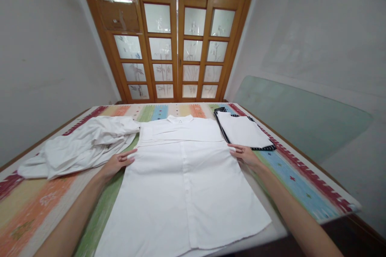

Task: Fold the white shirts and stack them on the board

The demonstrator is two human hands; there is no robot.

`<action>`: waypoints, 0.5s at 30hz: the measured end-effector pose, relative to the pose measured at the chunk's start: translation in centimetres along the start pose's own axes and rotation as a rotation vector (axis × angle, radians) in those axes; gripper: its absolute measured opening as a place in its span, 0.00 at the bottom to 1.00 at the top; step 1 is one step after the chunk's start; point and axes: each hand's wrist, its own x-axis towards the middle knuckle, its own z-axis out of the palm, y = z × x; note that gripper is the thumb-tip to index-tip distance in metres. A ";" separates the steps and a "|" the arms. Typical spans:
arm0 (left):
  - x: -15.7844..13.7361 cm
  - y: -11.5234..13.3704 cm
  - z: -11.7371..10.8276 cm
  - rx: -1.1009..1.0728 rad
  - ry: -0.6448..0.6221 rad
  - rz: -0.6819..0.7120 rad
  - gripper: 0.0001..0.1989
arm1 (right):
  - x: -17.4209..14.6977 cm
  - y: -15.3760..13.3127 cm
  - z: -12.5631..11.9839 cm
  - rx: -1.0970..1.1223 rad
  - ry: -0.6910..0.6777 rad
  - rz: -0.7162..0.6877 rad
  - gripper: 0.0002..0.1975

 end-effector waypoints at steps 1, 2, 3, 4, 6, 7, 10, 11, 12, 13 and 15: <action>0.0 0.0 -0.1 0.008 -0.003 -0.005 0.41 | 0.0 0.1 0.0 -0.008 0.015 -0.002 0.22; 0.0 0.0 -0.1 0.014 -0.007 -0.011 0.41 | 0.0 0.2 0.0 -0.023 0.032 0.001 0.21; 0.0 0.0 -0.1 0.020 -0.013 -0.019 0.39 | 0.0 0.3 0.0 -0.043 0.047 0.005 0.20; 0.1 0.1 -0.2 0.029 -0.017 -0.026 0.38 | 0.1 0.4 0.0 -0.067 0.058 0.008 0.19; 0.3 0.1 -0.2 0.063 -0.003 -0.026 0.34 | 0.3 0.5 0.0 -0.121 0.066 0.000 0.19; 0.5 0.2 -0.3 0.088 0.013 -0.019 0.32 | 0.4 0.5 0.0 -0.153 0.068 -0.014 0.20; 0.8 0.1 -0.3 0.166 0.070 0.037 0.30 | 0.6 0.4 -0.2 -0.289 0.082 -0.104 0.20; 0.9 0.1 -0.3 0.191 0.089 0.065 0.29 | 0.6 0.3 -0.3 -0.350 0.090 -0.146 0.19; 1.0 0.0 -0.3 0.216 0.108 0.092 0.28 | 0.5 0.1 -0.3 -0.412 0.102 -0.192 0.18; 1.0 -0.1 -0.3 0.242 0.131 0.122 0.28 | 0.4 0.0 -0.3 -0.468 0.120 -0.242 0.18; 1.1 -0.2 -0.2 0.279 0.182 0.195 0.27 | 0.2 -0.4 -0.1 -0.541 0.173 -0.349 0.16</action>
